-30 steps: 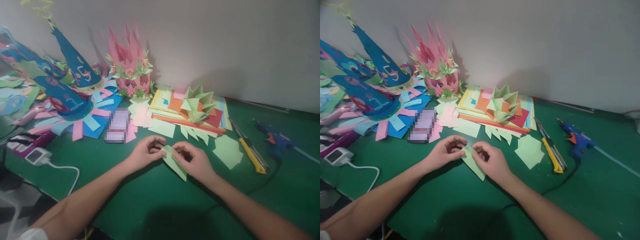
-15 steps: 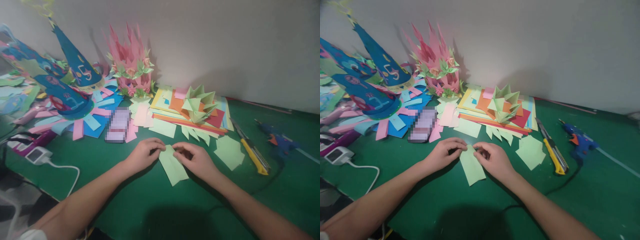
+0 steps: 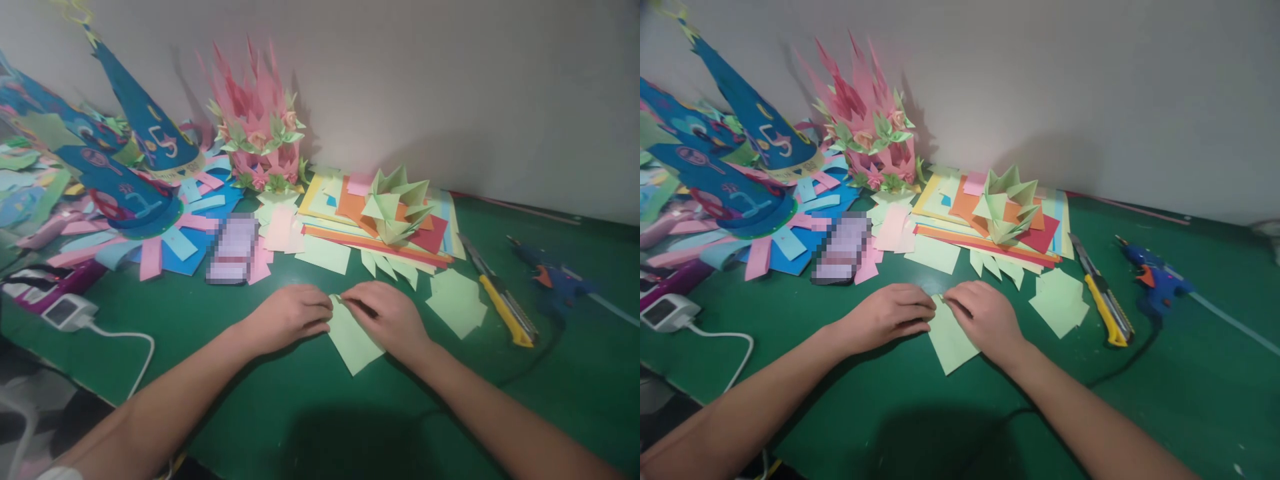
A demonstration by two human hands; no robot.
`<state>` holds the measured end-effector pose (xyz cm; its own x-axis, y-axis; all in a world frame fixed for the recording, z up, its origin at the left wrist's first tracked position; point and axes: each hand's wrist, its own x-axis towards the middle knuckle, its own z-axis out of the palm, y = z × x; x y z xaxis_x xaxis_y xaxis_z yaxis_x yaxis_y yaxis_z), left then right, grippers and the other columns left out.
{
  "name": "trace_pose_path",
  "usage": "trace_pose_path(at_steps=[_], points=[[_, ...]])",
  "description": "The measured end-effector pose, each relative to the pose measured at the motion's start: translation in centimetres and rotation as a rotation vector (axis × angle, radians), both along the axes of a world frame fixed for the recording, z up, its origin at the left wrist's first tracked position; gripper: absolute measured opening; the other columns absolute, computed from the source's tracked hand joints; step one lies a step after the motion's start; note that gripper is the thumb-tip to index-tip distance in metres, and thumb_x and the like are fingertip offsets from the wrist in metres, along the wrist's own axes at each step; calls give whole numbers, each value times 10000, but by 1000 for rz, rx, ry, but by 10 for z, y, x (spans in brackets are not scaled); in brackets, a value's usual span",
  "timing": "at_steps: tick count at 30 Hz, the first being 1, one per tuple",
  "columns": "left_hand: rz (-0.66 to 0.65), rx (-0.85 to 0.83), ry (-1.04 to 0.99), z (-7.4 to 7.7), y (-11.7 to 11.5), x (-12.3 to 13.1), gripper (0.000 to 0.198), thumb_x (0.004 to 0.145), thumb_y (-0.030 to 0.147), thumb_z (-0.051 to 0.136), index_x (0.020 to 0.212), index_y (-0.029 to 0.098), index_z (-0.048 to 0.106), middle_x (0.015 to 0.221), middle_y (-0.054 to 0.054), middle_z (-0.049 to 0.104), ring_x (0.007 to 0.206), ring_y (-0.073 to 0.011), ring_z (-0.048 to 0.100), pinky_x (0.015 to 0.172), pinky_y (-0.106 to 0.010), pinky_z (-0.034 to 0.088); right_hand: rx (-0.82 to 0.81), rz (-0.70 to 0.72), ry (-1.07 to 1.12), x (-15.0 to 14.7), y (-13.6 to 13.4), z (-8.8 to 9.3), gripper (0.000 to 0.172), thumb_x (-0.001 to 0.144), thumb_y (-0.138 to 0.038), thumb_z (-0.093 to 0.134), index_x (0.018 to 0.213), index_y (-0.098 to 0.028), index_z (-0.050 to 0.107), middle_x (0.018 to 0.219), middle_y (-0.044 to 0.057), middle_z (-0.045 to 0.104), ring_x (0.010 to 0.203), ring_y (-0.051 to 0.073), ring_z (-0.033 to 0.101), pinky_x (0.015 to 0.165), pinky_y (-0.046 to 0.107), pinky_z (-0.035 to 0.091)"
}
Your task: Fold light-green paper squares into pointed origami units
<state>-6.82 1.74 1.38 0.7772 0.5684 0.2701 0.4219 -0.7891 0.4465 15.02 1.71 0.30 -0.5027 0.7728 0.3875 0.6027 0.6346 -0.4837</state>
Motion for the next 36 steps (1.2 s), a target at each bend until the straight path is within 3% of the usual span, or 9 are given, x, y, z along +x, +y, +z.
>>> trace_pose_path(at_steps=[10, 17, 27, 36], points=[[-90, 23, 19, 4, 3, -3, 229, 938, 274, 468, 930, 129, 645, 983, -73, 690, 927, -183, 596, 858, -306, 477, 141, 117, -114, 2, -1, -6, 207, 934, -205, 455, 902, -178, 658, 847, 69, 658, 753, 171, 549, 678, 296, 444], [-53, 1, 2, 5, 2, -3, 251, 925, 308, 489, 890, 132, 665, 980, -103, 669, 907, -183, 612, 841, -304, 478, 191, 187, -136, 3, 0, -1, 245, 946, -177, 411, 889, -157, 648, 823, 69, 650, 730, 159, 542, 645, 270, 433], [6, -38, 35, 3, 1, -4, 240, 937, 227, 450, 881, 149, 670, 1021, -101, 603, 901, -167, 599, 783, -262, 462, 176, 241, -152, 6, 3, 1, 247, 946, -162, 400, 916, -160, 646, 894, 78, 659, 772, 164, 555, 672, 275, 451], [-1, -35, 38, 1, 2, -5, 220, 942, 235, 443, 902, 154, 643, 1055, -99, 628, 925, -177, 589, 819, -305, 459, 136, 248, -147, 8, 4, -1, 208, 935, -152, 433, 936, -167, 640, 930, 74, 661, 803, 171, 556, 692, 294, 469]])
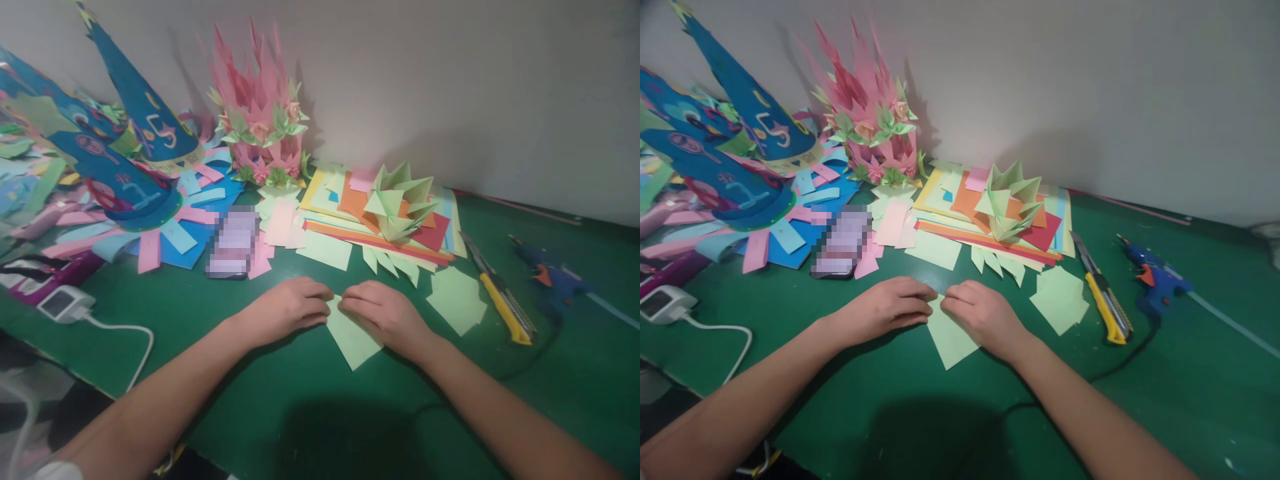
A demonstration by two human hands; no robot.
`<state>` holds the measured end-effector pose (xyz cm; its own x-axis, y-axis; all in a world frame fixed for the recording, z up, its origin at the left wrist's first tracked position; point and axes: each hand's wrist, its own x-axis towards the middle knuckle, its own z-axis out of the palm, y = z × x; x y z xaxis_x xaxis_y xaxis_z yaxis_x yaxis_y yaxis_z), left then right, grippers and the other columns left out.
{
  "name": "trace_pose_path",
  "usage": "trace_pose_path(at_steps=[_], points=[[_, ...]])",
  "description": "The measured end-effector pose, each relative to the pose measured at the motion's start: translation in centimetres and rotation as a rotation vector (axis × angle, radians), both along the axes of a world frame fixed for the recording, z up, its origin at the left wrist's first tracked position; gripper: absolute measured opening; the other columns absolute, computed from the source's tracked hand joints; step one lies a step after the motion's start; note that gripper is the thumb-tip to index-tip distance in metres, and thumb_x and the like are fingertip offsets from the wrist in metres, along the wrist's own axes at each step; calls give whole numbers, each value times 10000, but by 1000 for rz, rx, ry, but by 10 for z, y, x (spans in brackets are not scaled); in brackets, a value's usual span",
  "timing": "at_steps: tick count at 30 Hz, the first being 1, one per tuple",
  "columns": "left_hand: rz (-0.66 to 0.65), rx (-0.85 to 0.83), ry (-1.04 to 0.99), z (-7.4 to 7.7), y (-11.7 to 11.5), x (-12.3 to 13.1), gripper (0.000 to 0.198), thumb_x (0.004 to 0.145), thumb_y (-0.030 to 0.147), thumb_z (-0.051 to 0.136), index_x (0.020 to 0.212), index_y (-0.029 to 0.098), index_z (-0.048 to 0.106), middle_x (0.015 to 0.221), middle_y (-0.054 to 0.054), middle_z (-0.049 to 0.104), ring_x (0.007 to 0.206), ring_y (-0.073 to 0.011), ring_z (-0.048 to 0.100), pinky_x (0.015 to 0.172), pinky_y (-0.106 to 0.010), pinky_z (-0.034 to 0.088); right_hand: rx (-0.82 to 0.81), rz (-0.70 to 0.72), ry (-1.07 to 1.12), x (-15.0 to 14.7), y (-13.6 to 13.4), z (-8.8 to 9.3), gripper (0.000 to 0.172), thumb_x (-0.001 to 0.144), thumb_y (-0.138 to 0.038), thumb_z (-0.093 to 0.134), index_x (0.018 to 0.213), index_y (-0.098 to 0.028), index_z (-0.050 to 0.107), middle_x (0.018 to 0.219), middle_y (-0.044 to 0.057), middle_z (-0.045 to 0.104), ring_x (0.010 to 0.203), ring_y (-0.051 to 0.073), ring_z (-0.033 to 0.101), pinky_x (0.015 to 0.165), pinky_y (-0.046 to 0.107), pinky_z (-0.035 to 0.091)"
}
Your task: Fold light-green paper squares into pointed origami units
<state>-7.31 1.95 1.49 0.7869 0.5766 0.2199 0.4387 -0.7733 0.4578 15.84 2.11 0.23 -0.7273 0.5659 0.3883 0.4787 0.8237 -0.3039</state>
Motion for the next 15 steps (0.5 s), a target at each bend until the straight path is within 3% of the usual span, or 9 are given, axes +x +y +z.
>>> trace_pose_path(at_steps=[9, 15], points=[[5, 2, 36, -3, -1, 1, 230, 930, 262, 474, 1086, 129, 579, 1109, -107, 602, 979, -201, 570, 880, -333, 452, -6, 18, -6, 1, 1, 0, 206, 929, -142, 437, 963, -163, 638, 955, 81, 662, 823, 178, 560, 716, 307, 482], [28, 12, 80, 1, -3, 3, 231, 919, 234, 475, 1102, 128, 569, 1098, -113, 571, 967, -209, 552, 856, -336, 458, -3, 22, -5, 1, 1, 0, 206, 929, -139, 437, 952, -154, 641, 942, 82, 660, 813, 179, 559, 703, 307, 484]])
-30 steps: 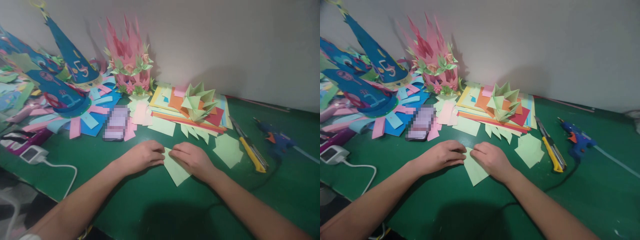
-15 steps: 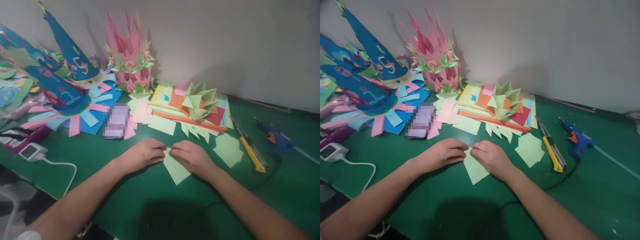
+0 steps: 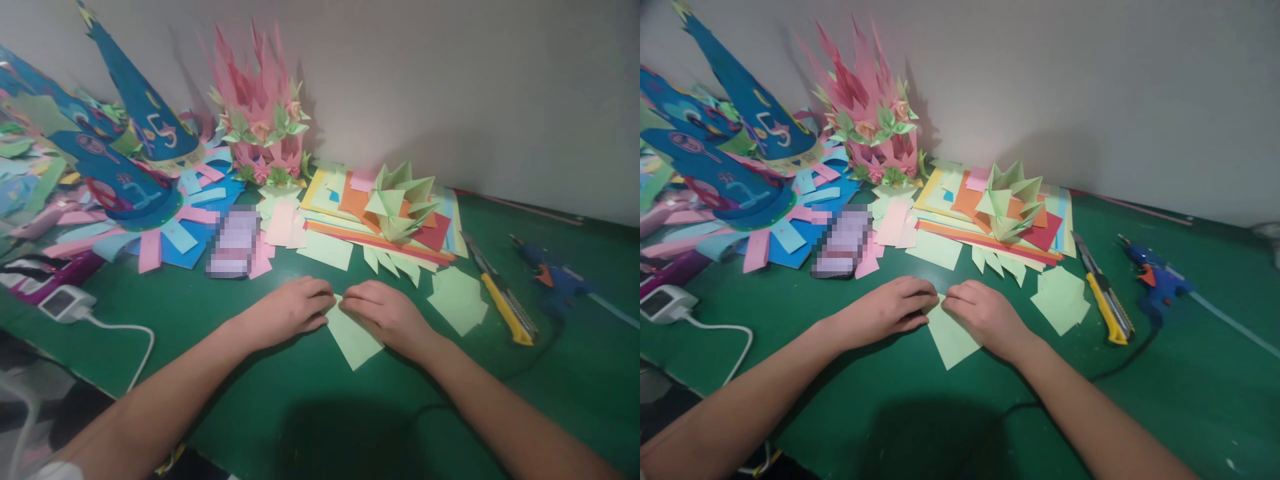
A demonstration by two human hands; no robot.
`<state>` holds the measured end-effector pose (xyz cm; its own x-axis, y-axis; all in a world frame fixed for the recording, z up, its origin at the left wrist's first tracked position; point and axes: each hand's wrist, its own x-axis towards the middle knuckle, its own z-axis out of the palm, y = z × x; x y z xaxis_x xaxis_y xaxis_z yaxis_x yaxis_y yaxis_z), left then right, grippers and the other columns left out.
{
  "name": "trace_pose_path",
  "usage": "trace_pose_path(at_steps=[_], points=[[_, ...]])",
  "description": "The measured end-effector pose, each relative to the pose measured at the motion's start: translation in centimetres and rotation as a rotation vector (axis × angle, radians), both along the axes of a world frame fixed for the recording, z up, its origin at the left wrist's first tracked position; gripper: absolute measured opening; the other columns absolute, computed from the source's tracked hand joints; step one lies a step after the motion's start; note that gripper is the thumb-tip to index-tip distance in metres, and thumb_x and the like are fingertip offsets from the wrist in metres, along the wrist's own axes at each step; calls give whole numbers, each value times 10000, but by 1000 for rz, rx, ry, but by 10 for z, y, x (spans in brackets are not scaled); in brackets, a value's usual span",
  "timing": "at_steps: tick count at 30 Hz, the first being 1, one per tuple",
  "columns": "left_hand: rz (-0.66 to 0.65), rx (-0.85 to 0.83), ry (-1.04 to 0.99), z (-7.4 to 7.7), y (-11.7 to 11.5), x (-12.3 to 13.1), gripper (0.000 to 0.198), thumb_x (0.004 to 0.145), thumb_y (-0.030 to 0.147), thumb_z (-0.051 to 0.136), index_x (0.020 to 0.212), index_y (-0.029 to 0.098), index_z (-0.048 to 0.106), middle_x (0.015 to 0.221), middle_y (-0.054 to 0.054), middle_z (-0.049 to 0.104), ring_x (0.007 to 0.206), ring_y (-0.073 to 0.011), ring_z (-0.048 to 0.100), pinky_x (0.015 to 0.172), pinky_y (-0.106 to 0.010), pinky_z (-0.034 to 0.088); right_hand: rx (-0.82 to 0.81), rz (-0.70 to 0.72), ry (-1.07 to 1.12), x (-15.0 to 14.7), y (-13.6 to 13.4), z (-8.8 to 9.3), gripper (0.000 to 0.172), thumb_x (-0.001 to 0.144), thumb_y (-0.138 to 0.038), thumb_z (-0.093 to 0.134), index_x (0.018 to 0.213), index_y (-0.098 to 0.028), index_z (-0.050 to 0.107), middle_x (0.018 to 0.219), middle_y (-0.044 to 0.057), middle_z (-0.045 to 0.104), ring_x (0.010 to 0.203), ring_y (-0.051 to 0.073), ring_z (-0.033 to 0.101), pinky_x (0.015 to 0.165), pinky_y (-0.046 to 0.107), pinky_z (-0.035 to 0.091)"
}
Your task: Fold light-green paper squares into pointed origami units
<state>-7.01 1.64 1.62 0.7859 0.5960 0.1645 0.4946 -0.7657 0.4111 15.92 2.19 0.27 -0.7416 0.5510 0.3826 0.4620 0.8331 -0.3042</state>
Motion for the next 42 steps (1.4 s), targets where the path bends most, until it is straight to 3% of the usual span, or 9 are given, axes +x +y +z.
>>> trace_pose_path(at_steps=[20, 28, 42], points=[[-17, 61, 104, 10, -4, 7, 206, 944, 190, 409, 1056, 138, 574, 979, -85, 571, 895, -192, 533, 799, -319, 457, -101, 10, 9, 2, 1, 4, 233, 938, -187, 439, 948, -180, 672, 920, 79, 656, 826, 178, 578, 717, 316, 494], [-11, 65, 115, 12, -4, 8, 174, 935, 170, 419, 1006, 143, 574, 937, -72, 574, 866, -183, 534, 785, -304, 446, -186, -268, 199, 2, 2, 3, 145, 881, -240, 558, 884, -202, 697, 859, 54, 673, 801, 181, 622, 712, 311, 511], [-9, 81, 168, 10, -5, 9, 166, 931, 176, 434, 1007, 134, 575, 949, -71, 576, 859, -187, 534, 789, -317, 453, -214, -259, 154, -5, 0, 4, 162, 890, -263, 541, 840, -200, 682, 802, 60, 627, 762, 188, 585, 681, 334, 479]])
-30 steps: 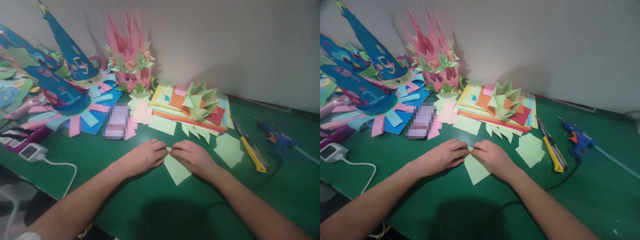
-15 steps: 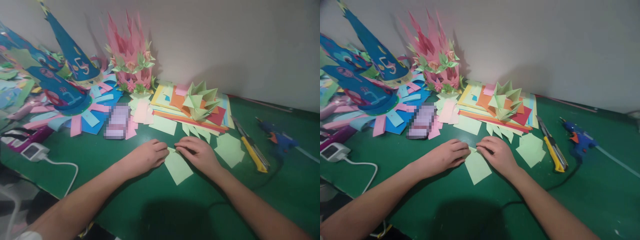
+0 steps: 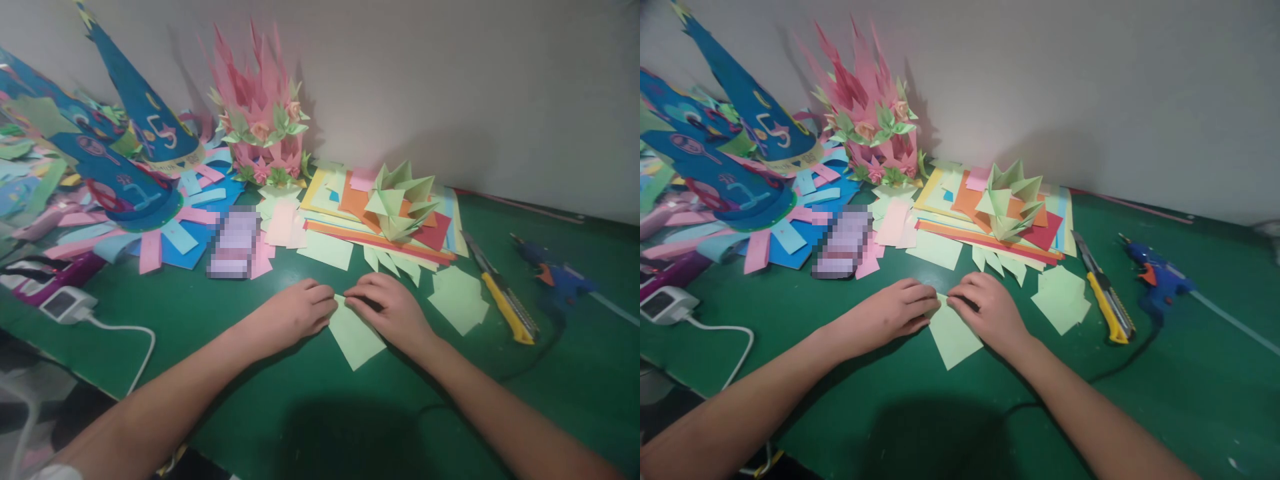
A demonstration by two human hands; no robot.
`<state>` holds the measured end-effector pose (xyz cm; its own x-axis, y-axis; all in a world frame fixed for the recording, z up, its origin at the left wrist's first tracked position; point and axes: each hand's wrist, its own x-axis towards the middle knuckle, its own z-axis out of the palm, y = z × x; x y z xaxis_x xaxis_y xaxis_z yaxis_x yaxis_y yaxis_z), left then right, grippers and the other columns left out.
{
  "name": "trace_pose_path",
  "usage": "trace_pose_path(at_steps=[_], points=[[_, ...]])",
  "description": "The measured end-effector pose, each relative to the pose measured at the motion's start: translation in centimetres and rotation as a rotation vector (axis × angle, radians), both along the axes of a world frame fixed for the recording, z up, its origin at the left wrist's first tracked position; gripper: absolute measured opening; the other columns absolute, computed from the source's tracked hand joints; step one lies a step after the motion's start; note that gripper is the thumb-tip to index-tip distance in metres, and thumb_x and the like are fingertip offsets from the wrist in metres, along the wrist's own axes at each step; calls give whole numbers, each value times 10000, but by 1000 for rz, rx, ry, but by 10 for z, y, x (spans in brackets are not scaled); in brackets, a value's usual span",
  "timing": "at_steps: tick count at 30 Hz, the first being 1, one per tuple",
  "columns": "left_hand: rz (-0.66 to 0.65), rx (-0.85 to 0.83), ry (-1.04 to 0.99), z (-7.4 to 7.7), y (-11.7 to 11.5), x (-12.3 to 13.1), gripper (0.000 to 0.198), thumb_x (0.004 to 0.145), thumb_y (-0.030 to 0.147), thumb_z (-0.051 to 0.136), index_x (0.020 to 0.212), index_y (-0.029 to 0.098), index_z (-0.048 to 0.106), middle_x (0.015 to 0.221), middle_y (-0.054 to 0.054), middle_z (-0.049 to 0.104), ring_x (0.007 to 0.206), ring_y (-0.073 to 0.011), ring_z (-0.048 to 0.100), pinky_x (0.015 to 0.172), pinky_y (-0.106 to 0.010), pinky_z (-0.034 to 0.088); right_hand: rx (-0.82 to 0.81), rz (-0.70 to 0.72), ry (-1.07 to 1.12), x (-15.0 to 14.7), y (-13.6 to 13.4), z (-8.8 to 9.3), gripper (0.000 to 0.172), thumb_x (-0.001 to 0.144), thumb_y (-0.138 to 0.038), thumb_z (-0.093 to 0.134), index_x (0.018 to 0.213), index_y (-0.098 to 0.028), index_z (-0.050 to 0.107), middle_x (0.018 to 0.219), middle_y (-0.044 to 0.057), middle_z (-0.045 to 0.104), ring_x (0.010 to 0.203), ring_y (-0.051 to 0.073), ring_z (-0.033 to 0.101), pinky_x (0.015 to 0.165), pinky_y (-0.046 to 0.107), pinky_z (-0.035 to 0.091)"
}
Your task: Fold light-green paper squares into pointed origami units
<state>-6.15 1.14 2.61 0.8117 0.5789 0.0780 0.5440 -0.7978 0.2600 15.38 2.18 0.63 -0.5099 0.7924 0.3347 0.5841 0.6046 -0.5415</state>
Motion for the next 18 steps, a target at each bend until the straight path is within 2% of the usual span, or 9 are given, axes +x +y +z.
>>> trace_pose_path(at_steps=[5, 9, 14, 18], points=[[-1, 7, -32, 0, -1, -1, 179, 940, 185, 420, 995, 133, 583, 955, -77, 584, 875, -187, 544, 794, -314, 458, 26, 30, 1, 0, 0, -2, 137, 881, -225, 562, 863, -193, 693, 802, 54, 622, 770, 177, 576, 691, 325, 466], [-13, 3, -87, -6, 0, -3, 209, 954, 215, 401, 980, 144, 596, 952, -78, 593, 896, -184, 549, 813, -312, 457, 89, 100, 0, 1, 1, -4, 144, 878, -195, 568, 901, -180, 709, 796, 55, 619, 751, 166, 563, 666, 308, 453], [-72, -38, -167, -11, 7, -10, 315, 882, 436, 522, 981, 146, 596, 1005, -91, 592, 916, -201, 545, 832, -326, 456, 142, 122, -15, 3, 2, -7, 180, 899, -207, 539, 929, -195, 716, 785, 55, 608, 737, 164, 547, 645, 302, 439], [-18, 23, -159, -10, 9, -13, 213, 937, 321, 455, 977, 167, 597, 1017, -75, 599, 874, -173, 548, 797, -301, 452, 126, 146, -32, 5, 3, -9, 196, 910, -212, 520, 953, -214, 711, 805, 56, 613, 759, 169, 545, 657, 308, 439]])
